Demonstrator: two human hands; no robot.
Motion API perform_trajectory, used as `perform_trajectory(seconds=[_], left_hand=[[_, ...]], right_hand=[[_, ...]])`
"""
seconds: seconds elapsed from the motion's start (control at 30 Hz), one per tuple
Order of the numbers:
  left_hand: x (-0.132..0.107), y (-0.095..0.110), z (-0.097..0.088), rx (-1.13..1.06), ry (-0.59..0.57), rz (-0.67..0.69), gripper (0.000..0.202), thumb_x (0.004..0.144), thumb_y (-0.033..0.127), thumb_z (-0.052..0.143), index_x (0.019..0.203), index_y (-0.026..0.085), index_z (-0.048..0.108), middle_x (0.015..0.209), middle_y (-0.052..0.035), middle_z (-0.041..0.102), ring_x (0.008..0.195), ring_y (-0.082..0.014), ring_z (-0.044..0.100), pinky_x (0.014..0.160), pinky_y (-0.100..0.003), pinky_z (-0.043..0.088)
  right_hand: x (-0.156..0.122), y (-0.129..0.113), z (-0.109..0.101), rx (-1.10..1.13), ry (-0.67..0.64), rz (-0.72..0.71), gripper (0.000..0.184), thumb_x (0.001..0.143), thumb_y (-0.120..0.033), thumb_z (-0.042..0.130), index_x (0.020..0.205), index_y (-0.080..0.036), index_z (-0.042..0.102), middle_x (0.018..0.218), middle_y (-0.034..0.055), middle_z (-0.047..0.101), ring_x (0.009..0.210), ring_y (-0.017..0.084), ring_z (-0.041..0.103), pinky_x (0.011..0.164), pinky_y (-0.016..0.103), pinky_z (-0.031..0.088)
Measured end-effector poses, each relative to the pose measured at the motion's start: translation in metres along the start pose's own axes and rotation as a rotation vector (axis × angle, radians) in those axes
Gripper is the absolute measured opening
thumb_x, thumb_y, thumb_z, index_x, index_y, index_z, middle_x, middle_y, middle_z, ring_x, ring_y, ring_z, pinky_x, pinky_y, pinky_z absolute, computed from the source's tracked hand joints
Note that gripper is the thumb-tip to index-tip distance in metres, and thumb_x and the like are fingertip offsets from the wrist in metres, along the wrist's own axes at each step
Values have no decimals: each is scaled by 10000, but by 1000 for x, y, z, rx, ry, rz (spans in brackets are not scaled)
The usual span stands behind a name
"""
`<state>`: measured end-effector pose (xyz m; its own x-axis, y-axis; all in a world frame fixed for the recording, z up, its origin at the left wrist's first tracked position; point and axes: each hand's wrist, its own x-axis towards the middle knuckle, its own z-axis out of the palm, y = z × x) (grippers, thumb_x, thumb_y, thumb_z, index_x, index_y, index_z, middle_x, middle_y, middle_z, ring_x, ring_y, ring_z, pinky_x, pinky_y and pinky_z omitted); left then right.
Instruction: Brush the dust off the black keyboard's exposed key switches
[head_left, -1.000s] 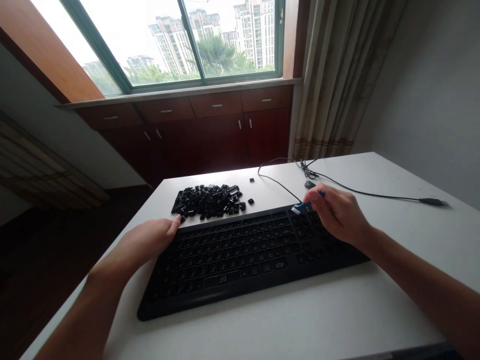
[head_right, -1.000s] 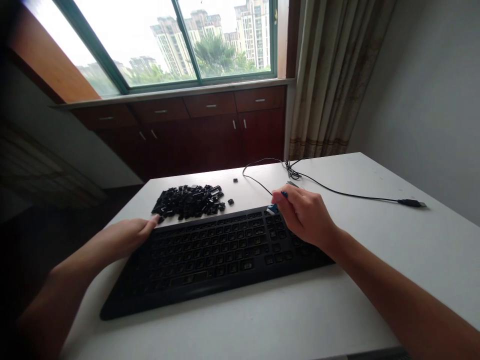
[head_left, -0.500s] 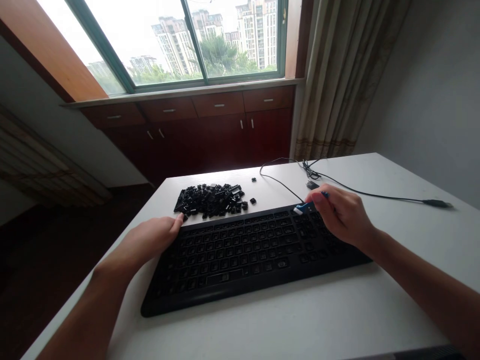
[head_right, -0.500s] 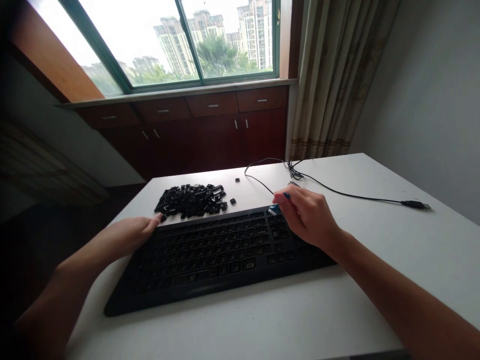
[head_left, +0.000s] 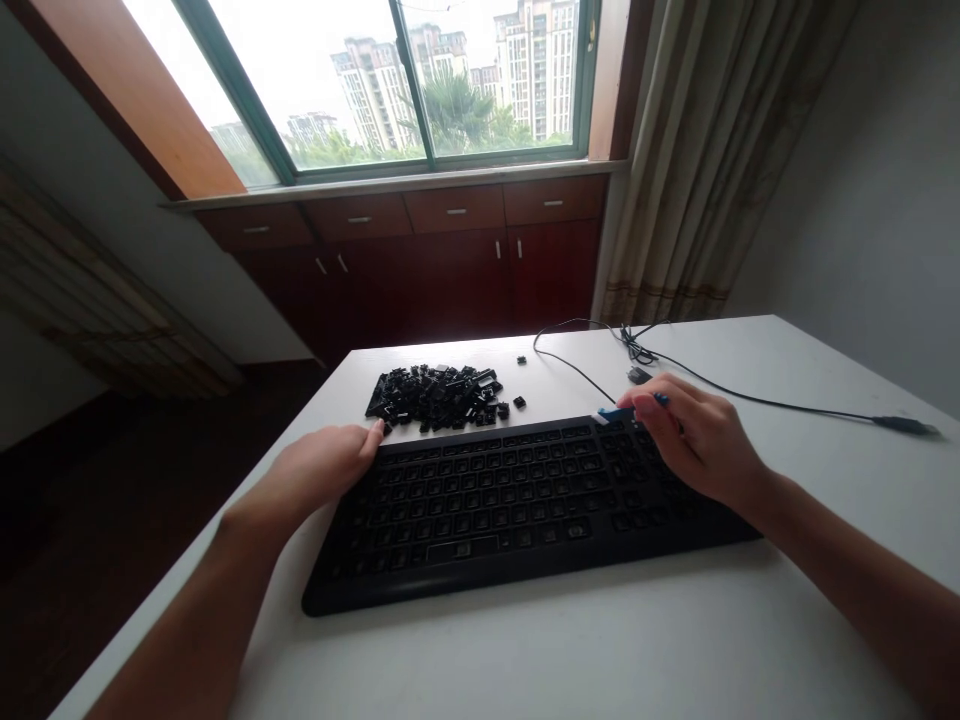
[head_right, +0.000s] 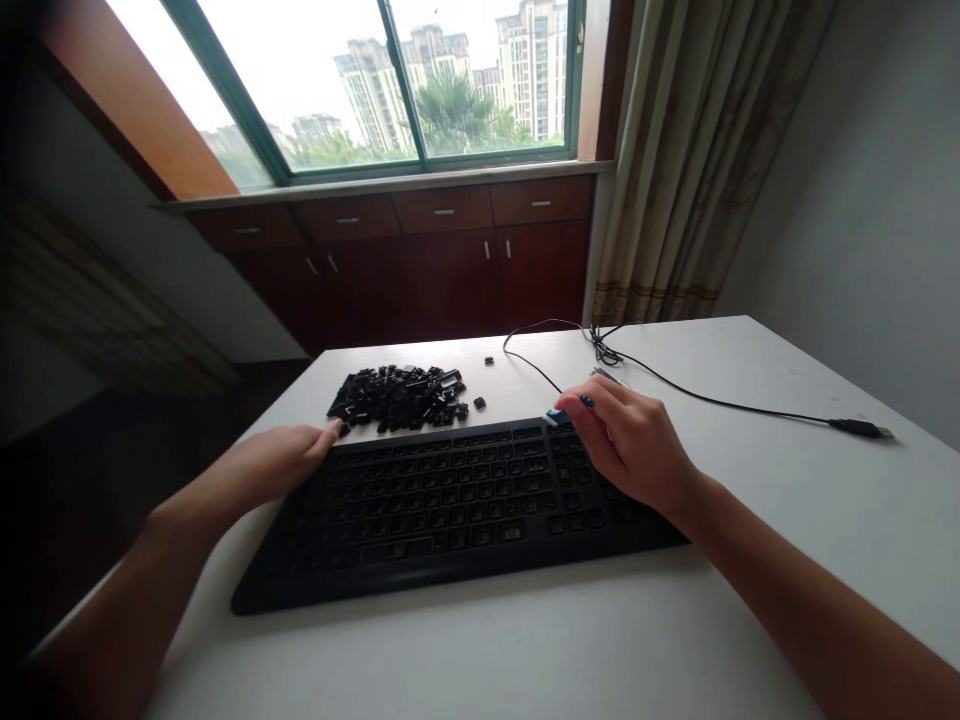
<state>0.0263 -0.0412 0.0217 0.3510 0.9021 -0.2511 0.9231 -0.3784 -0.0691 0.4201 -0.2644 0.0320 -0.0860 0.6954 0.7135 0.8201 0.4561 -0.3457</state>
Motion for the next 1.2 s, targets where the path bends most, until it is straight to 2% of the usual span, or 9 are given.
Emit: perform_trajectory(seconds=[0.13,0.27,0.47,0.53,0.7,0.77,0.87,1.03,1.2], left_hand=[[1,-1,1,-6,21,5,822,989,616,99,950,165,786,1098,-211,759,1090,-404,690,905,-441,476],[0,0,1,-3,19,-2,825,991,615,91,952,166,782,1101,-206,758,1083,-401,691,897,-443,478],[-4,2,-2,-21,41,18,806,992,623,114,888,169,772,1040,-191,767,1028,-368,704,871,-420,481],[-5,2,-2,-18,53,18,800,992,624,119,885,171,771,1038,-185,769,1023,-363,704,868,-415,479],[-1,-1,2,-27,57,11,779,989,628,141,859,183,767,1000,-179,771,986,-363,706,850,-411,475],[1,-3,3,-31,54,14,772,989,625,149,830,181,761,966,-185,768,959,-365,705,832,-414,470],[3,-5,3,-21,52,21,773,991,621,140,831,178,752,956,-189,762,947,-361,703,815,-412,463],[4,-6,4,-13,40,17,766,991,626,136,828,180,737,950,-185,757,951,-357,705,823,-410,464],[5,-6,6,-9,59,16,744,990,611,150,805,183,729,930,-191,756,954,-367,703,827,-419,463]], right_hand=[[0,1,3,38,-114,73,123,1032,-213,538,1013,-203,659,910,30,677,766,145,624,686,299,482],[2,-2,3,8,-128,92,144,1036,-233,548,1070,-210,686,973,35,703,802,144,653,716,293,511],[2,-2,2,-223,19,-113,213,981,-152,624,1173,-194,704,958,67,694,801,158,642,676,288,516],[2,-2,0,-227,70,-132,255,969,-128,630,1206,-196,696,962,71,685,803,157,633,655,282,505],[3,-3,0,-57,79,-42,126,1003,-141,562,1025,-166,683,906,65,694,743,139,618,634,278,485],[3,-3,1,-54,24,13,136,1020,-181,548,976,-170,676,848,48,691,700,135,607,618,281,472],[3,-1,3,-119,-34,46,126,1020,-222,574,996,-183,691,881,43,716,735,147,636,653,288,486],[4,2,2,-269,53,-48,188,995,-196,609,1144,-193,723,921,62,695,807,174,639,678,300,496],[5,-1,-1,-112,103,75,204,1035,-224,534,955,-164,713,852,49,665,686,133,586,611,292,457]])
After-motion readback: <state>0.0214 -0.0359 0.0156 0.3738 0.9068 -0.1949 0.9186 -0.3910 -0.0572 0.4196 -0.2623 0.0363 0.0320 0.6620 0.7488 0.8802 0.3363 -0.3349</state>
